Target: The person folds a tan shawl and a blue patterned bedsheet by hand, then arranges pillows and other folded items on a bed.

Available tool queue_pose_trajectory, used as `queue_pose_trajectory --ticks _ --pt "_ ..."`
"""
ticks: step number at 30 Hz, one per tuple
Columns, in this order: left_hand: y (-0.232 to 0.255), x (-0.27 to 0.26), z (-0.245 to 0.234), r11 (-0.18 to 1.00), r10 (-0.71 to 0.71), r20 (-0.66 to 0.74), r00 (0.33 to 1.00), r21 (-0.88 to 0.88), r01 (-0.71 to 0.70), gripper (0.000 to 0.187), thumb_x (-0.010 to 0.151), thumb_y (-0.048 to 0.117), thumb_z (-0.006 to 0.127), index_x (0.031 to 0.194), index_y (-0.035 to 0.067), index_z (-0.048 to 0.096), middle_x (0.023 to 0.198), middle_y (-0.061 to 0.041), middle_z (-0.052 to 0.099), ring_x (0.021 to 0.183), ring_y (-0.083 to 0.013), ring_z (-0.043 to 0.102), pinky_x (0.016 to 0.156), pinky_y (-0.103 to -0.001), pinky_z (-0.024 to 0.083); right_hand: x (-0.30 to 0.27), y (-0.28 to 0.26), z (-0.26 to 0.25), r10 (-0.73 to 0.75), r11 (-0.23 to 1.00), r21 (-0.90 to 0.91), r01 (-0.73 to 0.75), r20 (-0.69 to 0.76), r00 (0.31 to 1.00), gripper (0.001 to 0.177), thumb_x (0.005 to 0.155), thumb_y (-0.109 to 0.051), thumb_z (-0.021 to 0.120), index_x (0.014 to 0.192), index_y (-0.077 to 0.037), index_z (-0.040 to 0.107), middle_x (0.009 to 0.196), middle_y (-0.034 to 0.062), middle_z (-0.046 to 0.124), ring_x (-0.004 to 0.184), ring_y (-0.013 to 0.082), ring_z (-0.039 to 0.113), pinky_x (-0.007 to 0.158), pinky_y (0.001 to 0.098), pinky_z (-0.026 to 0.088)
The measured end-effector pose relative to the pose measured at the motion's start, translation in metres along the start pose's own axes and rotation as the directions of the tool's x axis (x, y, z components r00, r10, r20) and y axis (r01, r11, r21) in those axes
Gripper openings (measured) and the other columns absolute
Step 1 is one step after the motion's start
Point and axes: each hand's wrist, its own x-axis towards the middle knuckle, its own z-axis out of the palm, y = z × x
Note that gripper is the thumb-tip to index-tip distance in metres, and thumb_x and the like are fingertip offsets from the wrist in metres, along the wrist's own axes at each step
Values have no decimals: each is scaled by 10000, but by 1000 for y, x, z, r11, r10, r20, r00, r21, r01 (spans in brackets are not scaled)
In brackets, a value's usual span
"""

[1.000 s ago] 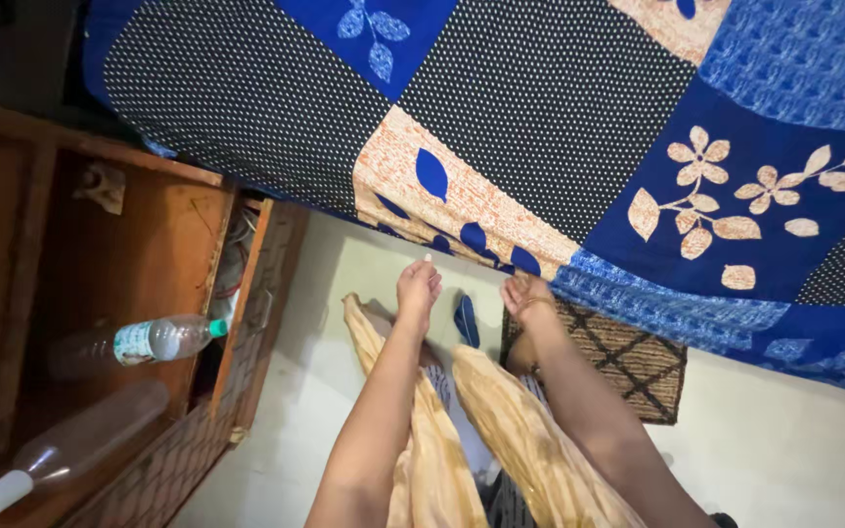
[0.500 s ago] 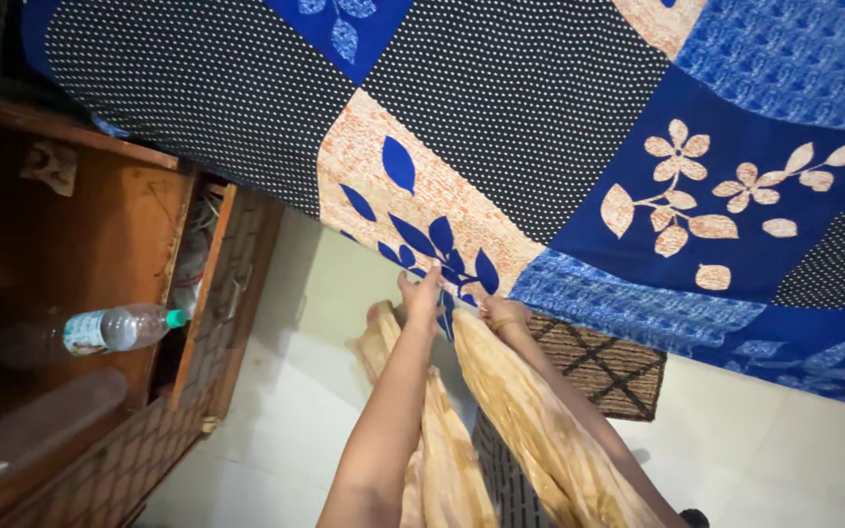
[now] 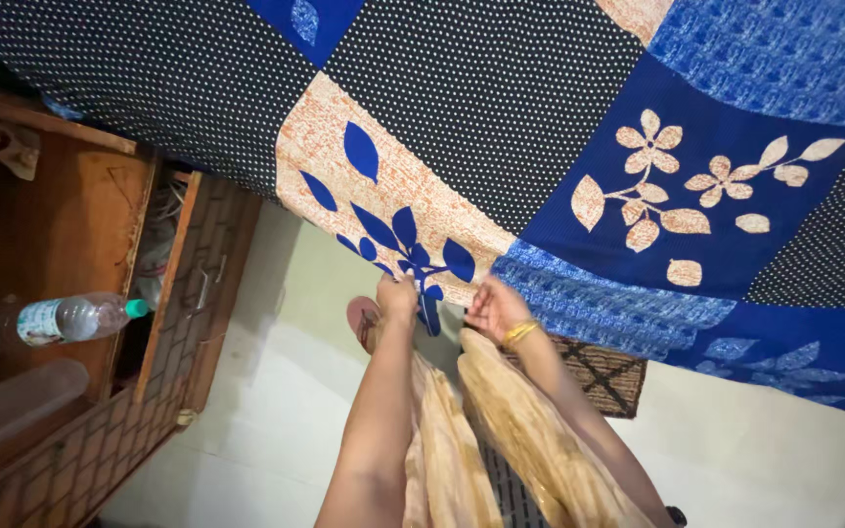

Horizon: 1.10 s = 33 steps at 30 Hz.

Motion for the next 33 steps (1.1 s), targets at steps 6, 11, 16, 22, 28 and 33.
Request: queue_pose_trajectory --ticks 6,11,16,22,28,33 --pt "-8 -2 12 1000 23 -85 996 16 -22 287 907 180 706 1108 -18 651 862 -135 725 610 -225 695 427 -361 552 -20 -68 44 -60 978 194 72 -64 996 732 915 -749 485 1033 -60 701 812 -1 711 691 125 671 641 284 585" --pt "-9 -1 8 999 -26 -49 998 -24 25 261 915 175 692 1093 -14 667 846 -137 731 604 -230 678 430 -370 524 16 -68 31 -42 999 -13 40 -291 956 708 883 -788 501 919 -102 671 717 -14 630 658 146 668 613 325 590" --pt "-1 -3 7 998 -53 -41 998 -32 52 251 905 164 687 1095 2 675 799 -131 718 544 -192 647 394 -340 506 48 -53 9 -182 980 -143 139 -355 917 644 909 -750 536 728 -134 585 594 -2 544 567 157 610 551 351 575" --pt "-23 1 32 978 169 -469 867 -29 -207 633 791 105 810 1311 -11 467 1005 -184 635 889 -262 623 815 -386 500 41 -51 -5 -432 883 -317 346 -266 862 648 1001 -547 577 569 -67 523 495 46 489 446 194 564 472 366 520" --pt "7 0 84 742 124 -158 980 -641 -197 378 955 287 654 1246 87 520 1051 -52 638 944 -203 579 813 -336 462 18 -65 5 -605 766 -375 522 -146 782 459 1012 -308 522 626 -60 550 498 53 485 420 178 511 422 346 468" --pt "27 -10 121 478 -28 291 956 -836 269 554 1002 622 458 1300 160 526 1062 0 578 937 -185 539 740 -362 424 -11 -75 16 -651 703 -399 589 -26 759 527 1065 -287 497 593 -57 456 490 59 461 415 178 511 428 326 446"
